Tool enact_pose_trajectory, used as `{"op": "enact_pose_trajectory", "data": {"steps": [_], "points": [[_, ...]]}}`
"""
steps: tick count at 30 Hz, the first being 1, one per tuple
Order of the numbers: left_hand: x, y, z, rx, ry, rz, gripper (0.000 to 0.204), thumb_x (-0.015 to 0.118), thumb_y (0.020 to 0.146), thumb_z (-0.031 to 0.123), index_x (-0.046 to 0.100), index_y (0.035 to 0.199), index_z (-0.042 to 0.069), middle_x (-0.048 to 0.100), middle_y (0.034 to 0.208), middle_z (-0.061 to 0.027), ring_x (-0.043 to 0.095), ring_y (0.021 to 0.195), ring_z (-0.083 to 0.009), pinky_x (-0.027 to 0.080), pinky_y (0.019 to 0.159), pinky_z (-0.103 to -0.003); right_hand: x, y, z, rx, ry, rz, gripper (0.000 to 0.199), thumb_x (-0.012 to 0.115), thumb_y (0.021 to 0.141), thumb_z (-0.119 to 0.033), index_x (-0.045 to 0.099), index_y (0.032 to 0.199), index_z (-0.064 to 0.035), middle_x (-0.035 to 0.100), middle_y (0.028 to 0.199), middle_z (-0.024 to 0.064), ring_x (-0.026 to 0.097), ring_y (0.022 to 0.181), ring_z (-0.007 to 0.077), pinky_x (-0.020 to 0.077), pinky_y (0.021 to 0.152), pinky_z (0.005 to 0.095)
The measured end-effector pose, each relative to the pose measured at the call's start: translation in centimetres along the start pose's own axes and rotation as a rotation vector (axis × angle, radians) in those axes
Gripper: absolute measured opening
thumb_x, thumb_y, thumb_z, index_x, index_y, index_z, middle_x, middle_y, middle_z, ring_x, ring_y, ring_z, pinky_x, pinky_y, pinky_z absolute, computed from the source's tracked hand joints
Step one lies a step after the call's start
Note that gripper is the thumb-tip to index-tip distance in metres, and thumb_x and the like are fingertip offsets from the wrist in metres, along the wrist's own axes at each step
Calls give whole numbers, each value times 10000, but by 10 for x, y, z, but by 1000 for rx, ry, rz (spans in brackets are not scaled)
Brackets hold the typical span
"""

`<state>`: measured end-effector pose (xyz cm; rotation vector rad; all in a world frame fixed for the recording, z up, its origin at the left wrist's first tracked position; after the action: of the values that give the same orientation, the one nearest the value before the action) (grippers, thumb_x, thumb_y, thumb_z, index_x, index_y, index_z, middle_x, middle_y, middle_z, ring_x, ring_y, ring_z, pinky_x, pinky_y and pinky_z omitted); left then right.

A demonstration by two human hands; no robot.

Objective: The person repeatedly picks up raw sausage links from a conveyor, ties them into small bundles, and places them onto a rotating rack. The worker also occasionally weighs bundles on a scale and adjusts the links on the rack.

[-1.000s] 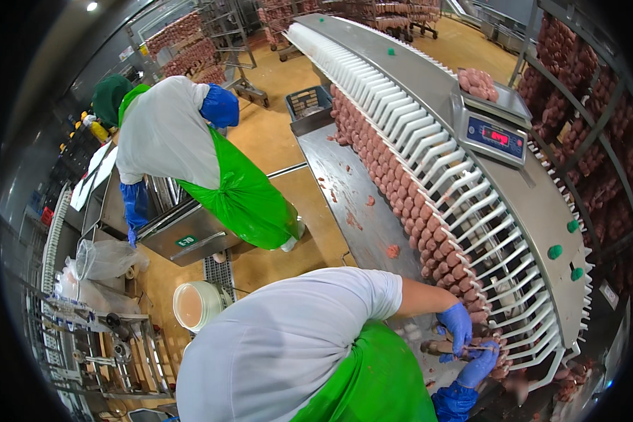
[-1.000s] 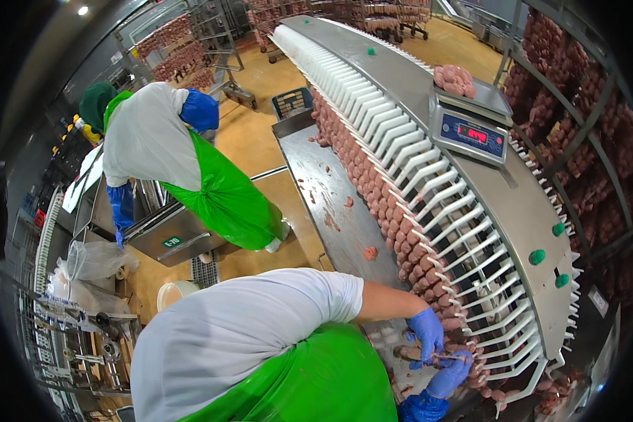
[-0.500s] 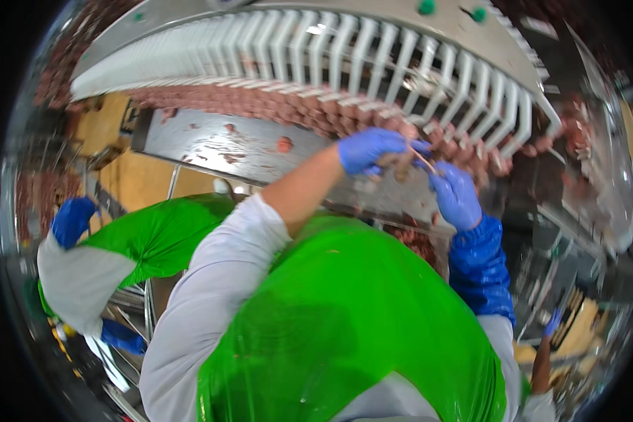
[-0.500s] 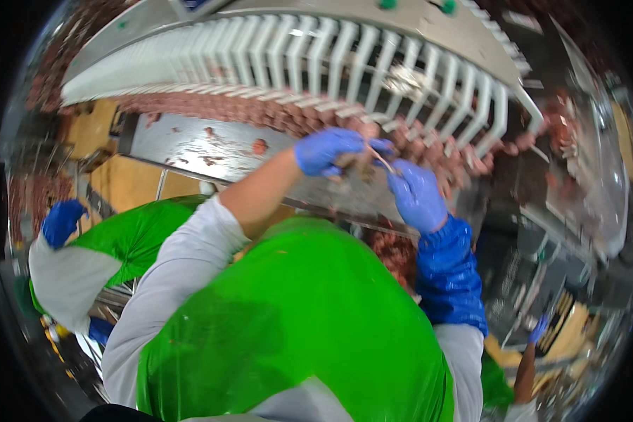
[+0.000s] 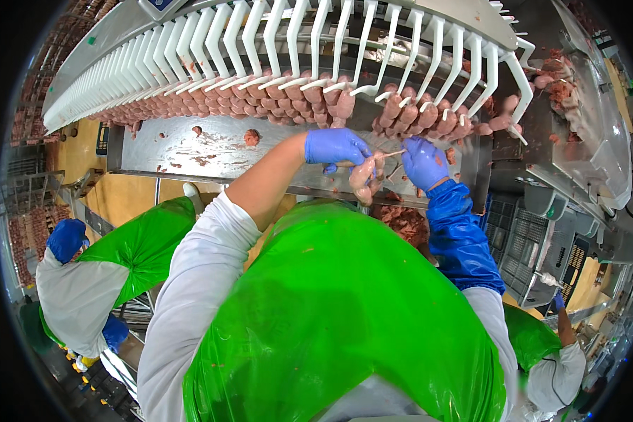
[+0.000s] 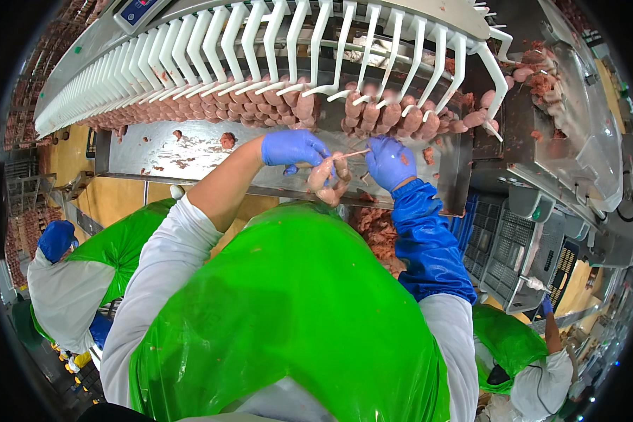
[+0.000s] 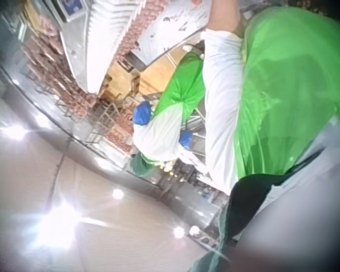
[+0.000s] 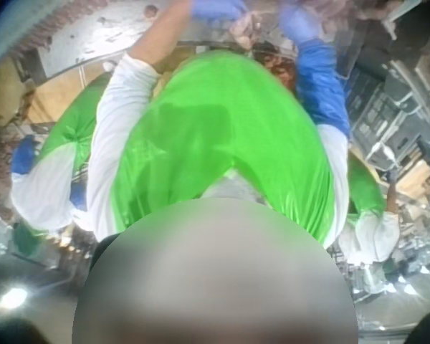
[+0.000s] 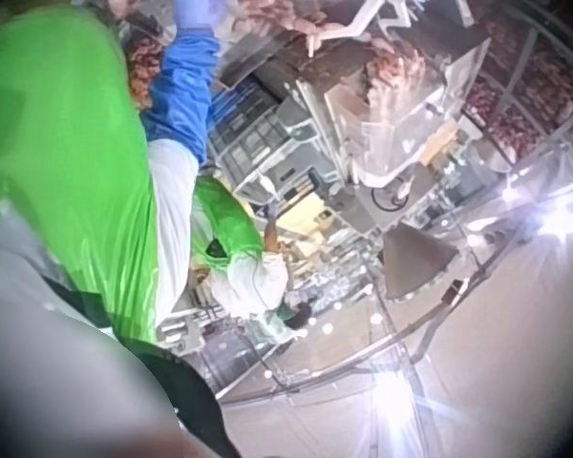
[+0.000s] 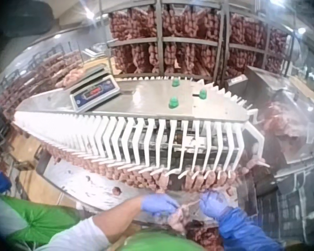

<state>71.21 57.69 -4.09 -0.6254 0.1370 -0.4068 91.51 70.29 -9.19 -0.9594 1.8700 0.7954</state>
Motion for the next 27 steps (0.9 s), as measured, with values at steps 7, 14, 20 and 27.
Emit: {"op": "enact_pose_trajectory", "data": {"steps": [7, 14, 20, 27], "points": [[-1, 0, -3, 34, -133, -47, 339, 540, 851, 317, 748, 927, 61, 595, 616, -36, 502, 456, -109, 402, 427, -265, 41, -16, 55, 173, -136, -164, 176, 571, 872, -213, 634, 955, -71, 656, 1025, 164, 637, 945, 391, 529, 771, 483], [-8, -13, -9, -32, -62, -77, 310, 516, 839, 280, 716, 861, 45, 626, 612, -83, 546, 445, -121, 386, 378, -259, 51, -41, 139, 624, -248, -540, 271, 547, 901, -252, 668, 1093, -104, 662, 1169, 157, 623, 1095, 386, 527, 879, 466], [0, -21, -15, 11, -192, -22, 282, 529, 823, 252, 700, 849, 29, 668, 696, -95, 605, 518, -135, 414, 396, -262, 66, -109, 249, 588, -421, -808, 358, 609, 898, -286, 691, 1197, -108, 672, 1203, 169, 638, 1128, 363, 527, 953, 435], [-70, -31, -51, 167, -574, 78, 222, 593, 848, 235, 699, 860, 40, 690, 774, -81, 615, 584, -129, 442, 452, -241, 90, -262, 401, 592, -708, -1093, 357, 591, 913, -325, 696, 1195, -133, 664, 1221, 180, 643, 1133, 339, 517, 968, 437]]}}
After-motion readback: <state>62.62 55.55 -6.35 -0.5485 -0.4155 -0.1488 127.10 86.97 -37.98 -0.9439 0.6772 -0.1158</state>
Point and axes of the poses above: each hand's wrist, its own y-axis towards the middle knuckle, its own x-axis out of the palm, z = x × y, the point moved 3 cm from there along y, towards the middle knuckle
